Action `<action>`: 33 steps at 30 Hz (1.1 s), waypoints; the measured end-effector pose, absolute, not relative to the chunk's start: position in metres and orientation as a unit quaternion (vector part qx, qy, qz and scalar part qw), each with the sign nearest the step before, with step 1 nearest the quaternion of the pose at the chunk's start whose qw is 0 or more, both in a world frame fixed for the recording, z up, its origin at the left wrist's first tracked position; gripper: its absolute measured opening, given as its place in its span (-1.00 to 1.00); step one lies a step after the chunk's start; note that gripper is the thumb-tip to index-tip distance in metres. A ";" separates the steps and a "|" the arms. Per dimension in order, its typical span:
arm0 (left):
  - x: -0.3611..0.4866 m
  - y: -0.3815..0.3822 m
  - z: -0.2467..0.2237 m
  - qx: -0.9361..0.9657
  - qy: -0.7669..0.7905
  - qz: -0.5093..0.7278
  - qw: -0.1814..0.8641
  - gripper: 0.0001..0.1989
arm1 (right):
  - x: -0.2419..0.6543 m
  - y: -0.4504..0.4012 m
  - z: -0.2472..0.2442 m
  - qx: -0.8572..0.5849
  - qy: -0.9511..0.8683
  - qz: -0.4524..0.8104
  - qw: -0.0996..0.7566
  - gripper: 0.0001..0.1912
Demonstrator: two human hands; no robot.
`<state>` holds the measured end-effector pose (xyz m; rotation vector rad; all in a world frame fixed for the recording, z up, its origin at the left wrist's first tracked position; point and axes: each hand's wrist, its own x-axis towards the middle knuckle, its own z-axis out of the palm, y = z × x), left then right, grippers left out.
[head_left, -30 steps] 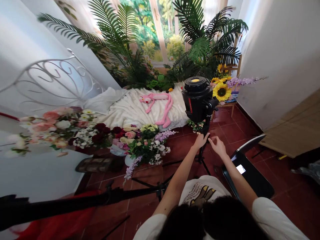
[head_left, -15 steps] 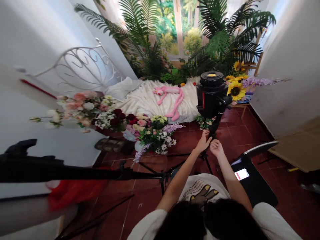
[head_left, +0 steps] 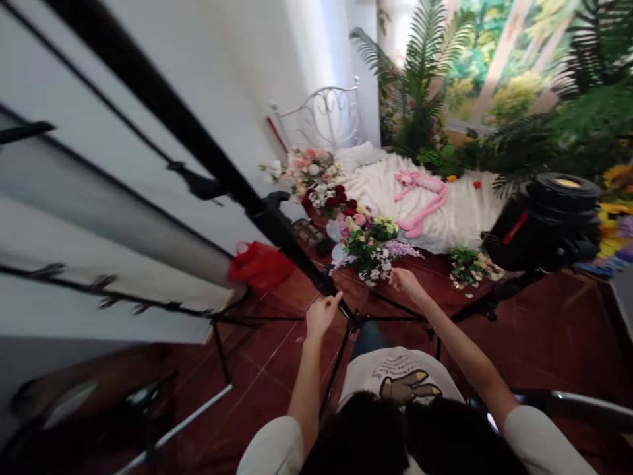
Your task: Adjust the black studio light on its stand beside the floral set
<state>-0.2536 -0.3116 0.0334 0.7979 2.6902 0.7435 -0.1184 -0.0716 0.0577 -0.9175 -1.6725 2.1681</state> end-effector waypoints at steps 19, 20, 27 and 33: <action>-0.269 -0.268 0.058 0.143 0.724 0.671 -0.072 -0.52 | -0.368 -0.110 0.157 -0.045 -0.788 0.422 -0.446 -0.59; -0.271 -0.268 0.056 0.144 0.728 0.667 -0.072 -0.52 | -0.368 -0.110 0.158 -0.044 -0.786 0.412 -0.460 -0.58; -0.275 -0.268 0.052 0.136 0.758 0.634 -0.070 -0.52 | -0.353 -0.108 0.157 0.109 -0.862 0.358 -0.342 -0.63; -0.276 -0.264 0.048 0.135 0.751 0.639 -0.096 -0.54 | -0.294 -0.104 0.116 0.148 -0.905 0.399 -0.018 -0.78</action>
